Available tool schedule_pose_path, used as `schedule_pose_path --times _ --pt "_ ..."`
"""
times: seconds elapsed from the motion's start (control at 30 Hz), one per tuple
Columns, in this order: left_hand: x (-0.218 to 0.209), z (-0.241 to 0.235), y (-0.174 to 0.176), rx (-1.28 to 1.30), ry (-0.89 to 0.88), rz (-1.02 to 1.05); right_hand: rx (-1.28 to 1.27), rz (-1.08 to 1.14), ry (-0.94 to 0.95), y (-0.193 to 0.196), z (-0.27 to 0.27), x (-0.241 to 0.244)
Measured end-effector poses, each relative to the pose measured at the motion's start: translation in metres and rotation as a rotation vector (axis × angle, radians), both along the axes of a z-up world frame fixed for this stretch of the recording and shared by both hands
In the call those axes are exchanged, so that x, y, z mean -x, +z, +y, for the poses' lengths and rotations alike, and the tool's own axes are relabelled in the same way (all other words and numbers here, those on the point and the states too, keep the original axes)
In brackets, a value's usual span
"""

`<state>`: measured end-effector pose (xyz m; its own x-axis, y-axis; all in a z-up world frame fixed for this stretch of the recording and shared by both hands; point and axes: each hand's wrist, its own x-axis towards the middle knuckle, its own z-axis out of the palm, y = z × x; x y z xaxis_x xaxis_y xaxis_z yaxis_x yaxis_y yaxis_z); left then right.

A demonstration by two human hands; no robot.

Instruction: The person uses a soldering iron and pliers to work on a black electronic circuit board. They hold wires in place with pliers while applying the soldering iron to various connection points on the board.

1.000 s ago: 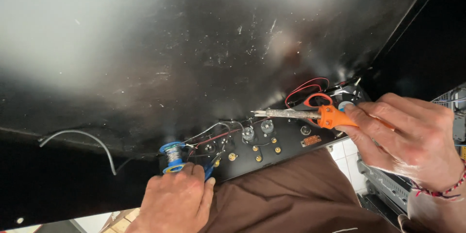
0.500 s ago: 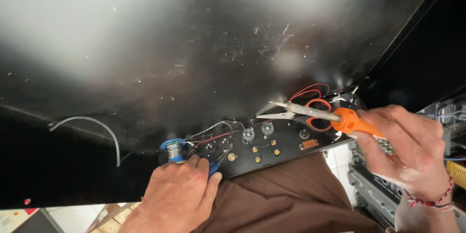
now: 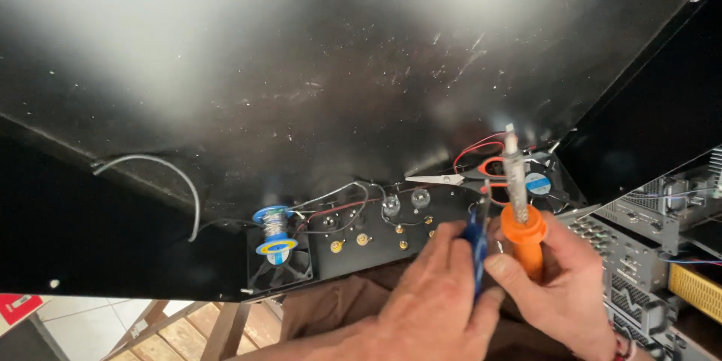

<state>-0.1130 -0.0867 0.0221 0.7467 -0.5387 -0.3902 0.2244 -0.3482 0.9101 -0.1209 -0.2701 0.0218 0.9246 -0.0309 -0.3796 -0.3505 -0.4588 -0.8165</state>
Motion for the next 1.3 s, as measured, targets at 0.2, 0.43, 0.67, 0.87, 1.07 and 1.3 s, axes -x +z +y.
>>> schedule_pose_path --times 0.2,0.43,0.67,0.87,1.07,1.3 --pt "-0.003 0.0 -0.007 0.113 0.001 -0.071 0.165 0.144 -0.17 -0.004 0.007 0.002" --pt "-0.023 0.064 -0.024 -0.218 0.15 -0.47 0.143 0.04 -0.201 -0.002 0.003 -0.008" --pt "0.006 0.088 -0.059 -0.955 -0.094 -0.619 0.118 0.011 -0.194 -0.011 -0.013 -0.005" --pt "0.003 0.08 -0.047 -0.856 0.016 -0.82 0.037 0.018 -0.13 -0.01 -0.014 -0.013" --pt "-0.008 0.048 0.006 0.062 0.238 -0.015 -0.164 0.11 -0.053 -0.002 0.004 -0.016" --pt "0.026 0.025 -0.002 0.341 0.879 0.181 -0.471 0.213 -0.187 -0.01 0.039 -0.008"
